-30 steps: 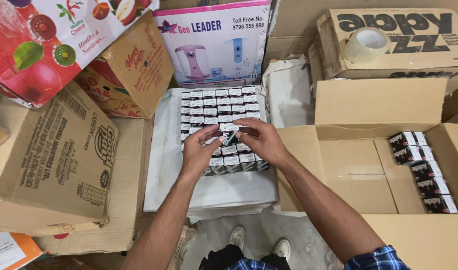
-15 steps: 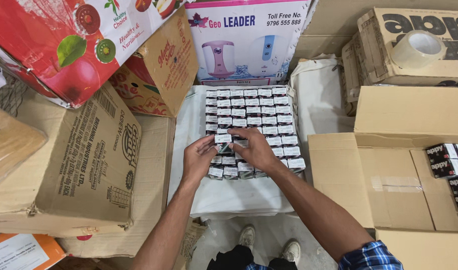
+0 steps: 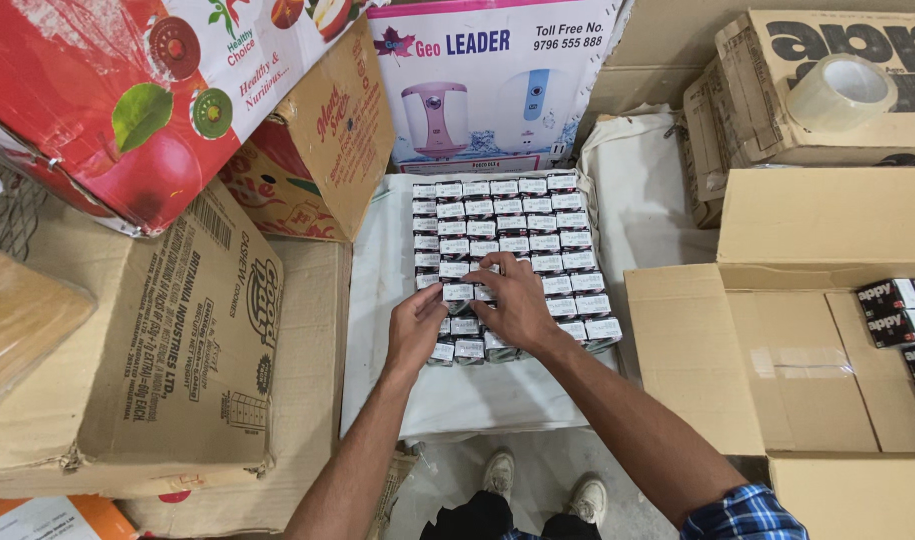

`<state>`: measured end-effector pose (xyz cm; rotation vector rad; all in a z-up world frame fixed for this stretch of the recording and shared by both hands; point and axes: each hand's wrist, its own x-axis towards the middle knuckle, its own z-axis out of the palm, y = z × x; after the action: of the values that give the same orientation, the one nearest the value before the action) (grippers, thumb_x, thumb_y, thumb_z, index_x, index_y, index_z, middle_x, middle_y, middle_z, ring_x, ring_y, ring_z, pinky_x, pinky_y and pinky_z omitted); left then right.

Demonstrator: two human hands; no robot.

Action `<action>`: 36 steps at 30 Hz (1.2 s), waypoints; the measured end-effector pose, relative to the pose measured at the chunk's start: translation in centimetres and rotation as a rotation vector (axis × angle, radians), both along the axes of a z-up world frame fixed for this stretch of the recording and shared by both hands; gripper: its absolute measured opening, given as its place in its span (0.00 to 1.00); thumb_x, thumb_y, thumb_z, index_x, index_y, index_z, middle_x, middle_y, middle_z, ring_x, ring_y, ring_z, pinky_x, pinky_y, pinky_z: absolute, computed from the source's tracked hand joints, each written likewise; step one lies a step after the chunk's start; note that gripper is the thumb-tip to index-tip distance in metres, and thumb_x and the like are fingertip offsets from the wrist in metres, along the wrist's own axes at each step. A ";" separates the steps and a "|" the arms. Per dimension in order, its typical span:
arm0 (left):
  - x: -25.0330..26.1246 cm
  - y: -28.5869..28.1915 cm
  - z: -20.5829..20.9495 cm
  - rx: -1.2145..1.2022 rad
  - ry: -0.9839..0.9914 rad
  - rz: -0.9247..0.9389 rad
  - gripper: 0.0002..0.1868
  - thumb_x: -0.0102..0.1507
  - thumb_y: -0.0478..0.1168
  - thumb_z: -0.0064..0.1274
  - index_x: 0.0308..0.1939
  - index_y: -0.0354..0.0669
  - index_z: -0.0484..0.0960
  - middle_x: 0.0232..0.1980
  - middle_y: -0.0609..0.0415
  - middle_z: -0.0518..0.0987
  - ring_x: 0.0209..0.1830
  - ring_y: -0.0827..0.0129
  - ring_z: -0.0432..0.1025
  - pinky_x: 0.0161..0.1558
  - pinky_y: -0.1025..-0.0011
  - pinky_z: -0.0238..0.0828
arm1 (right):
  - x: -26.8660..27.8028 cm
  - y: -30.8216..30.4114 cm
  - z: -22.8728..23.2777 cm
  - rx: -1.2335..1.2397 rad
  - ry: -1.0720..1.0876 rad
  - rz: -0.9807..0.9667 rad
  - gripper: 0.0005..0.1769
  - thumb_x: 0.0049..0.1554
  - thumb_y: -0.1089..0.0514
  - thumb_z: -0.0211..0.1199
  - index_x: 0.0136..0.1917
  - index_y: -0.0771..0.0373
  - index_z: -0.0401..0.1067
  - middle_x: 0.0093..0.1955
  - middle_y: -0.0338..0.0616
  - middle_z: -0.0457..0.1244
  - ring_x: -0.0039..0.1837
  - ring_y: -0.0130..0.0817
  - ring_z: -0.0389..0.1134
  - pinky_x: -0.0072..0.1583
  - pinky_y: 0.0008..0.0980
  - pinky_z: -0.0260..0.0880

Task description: The person repeatedly picks small rectangular boxes from a larger open cardboard box and places them onto a white cloth on the floor. The small boxes are arranged in neat rows as they are placed down. The person continues this process throughout the clip.

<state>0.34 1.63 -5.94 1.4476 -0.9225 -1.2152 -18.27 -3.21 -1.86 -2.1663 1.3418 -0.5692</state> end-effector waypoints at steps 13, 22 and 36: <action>0.2 0.5 1.4 -0.103 -0.082 0.040 0.22 0.61 0.32 0.53 0.60 0.33 0.80 0.58 0.36 0.79 0.55 0.58 0.77 0.56 0.63 0.74 | -1.4 0.6 -0.8 -0.057 0.055 0.005 0.19 0.52 0.51 0.61 0.57 0.41 0.78 0.62 0.35 0.57 0.63 0.50 0.61 0.60 0.49 0.62; -0.4 1.0 6.6 -0.202 -0.268 -0.117 0.29 0.59 0.31 0.53 0.66 0.41 0.75 0.66 0.36 0.73 0.67 0.44 0.68 0.64 0.56 0.67 | -5.0 0.6 2.3 -0.075 -0.109 -0.033 0.29 0.54 0.51 0.61 0.70 0.45 0.71 0.70 0.41 0.59 0.72 0.55 0.59 0.66 0.55 0.60; -9.2 -0.1 12.9 -0.271 -0.305 -0.544 0.39 0.62 0.33 0.48 0.78 0.43 0.54 0.81 0.38 0.50 0.80 0.37 0.39 0.74 0.34 0.38 | -17.8 4.0 9.1 0.102 -0.368 -0.060 0.43 0.54 0.55 0.63 0.79 0.65 0.54 0.82 0.64 0.45 0.82 0.61 0.42 0.79 0.58 0.41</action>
<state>-8.86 1.54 6.98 1.2161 -1.7026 -1.2016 -36.10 0.74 7.21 -1.8344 1.2078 -0.8560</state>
